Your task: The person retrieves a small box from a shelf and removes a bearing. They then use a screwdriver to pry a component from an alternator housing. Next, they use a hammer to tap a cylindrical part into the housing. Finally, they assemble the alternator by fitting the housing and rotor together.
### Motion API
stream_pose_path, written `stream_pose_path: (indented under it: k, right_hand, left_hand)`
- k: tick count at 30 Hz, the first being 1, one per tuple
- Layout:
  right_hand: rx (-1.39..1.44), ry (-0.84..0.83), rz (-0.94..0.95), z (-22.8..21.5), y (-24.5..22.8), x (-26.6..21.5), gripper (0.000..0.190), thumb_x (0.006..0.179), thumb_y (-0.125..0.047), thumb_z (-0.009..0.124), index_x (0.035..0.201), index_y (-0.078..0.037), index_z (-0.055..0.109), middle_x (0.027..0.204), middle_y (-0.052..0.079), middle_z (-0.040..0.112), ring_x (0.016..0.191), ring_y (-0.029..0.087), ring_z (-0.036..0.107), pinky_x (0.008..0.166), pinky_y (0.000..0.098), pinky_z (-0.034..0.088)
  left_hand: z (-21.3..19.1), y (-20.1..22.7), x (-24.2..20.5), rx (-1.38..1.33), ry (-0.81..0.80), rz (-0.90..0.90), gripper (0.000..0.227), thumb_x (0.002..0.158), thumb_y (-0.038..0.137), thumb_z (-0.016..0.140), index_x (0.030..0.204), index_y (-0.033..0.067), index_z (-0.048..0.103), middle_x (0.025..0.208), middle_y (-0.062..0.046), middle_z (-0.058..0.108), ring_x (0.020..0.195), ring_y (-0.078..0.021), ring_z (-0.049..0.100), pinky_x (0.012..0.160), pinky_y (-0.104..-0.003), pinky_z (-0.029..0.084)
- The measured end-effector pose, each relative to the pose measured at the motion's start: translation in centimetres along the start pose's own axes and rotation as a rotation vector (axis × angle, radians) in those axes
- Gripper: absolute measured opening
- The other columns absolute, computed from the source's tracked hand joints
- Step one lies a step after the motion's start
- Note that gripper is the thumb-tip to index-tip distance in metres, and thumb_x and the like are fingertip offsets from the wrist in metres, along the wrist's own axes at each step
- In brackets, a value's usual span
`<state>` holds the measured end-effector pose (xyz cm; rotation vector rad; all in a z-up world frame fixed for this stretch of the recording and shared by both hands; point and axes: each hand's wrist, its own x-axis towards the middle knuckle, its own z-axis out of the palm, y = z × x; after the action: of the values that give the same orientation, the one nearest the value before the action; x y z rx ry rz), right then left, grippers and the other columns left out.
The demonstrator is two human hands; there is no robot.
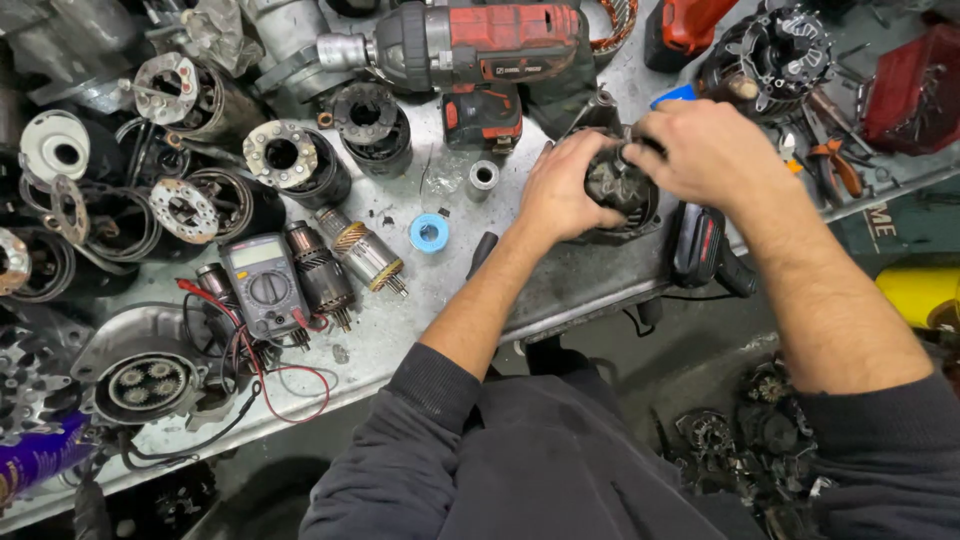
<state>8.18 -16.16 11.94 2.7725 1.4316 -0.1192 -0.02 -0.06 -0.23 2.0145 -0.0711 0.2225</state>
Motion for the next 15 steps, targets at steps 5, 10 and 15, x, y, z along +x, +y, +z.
stream_pose_path:
  k: [5,10,15]
  right_hand:
    - [-0.044,0.003,0.068,2.4,-1.0,-0.7,0.037,0.103,-0.036,0.06,0.091,-0.003,0.071,0.091,0.018,0.071,0.084,0.04,0.069,0.077,0.0507,0.056]
    - [0.045,0.085,0.112,2.8,-2.9,-1.8,0.042,0.104,-0.04,0.058,0.092,-0.002,0.071,0.092,0.019,0.071,0.084,0.041,0.068,0.075,0.0524,0.055]
    - [0.146,0.094,0.163,1.7,-5.2,-3.0,0.043,0.1,-0.046,0.061,0.1,-0.004,0.072,0.098,0.02,0.072,0.088,0.042,0.068,0.075,0.051,0.055]
  left_hand:
    - [-0.1,0.1,-1.3,0.079,-0.034,0.093,0.094,0.043,0.033,0.098,0.126,0.0128,0.058,0.142,-0.011,0.056,0.137,-0.0338,0.049,0.115,-0.054,0.036]
    - [-0.3,0.0,-3.0,0.064,-0.05,0.086,0.095,0.048,0.032,0.096,0.132,0.0114,0.056,0.149,-0.01,0.052,0.143,-0.033,0.044,0.118,-0.062,0.028]
    - [-0.2,-0.6,-4.7,0.061,0.014,0.145,0.088,0.054,0.032,0.096,0.13,0.0105,0.058,0.153,-0.01,0.052,0.148,-0.0352,0.04,0.122,-0.059,0.028]
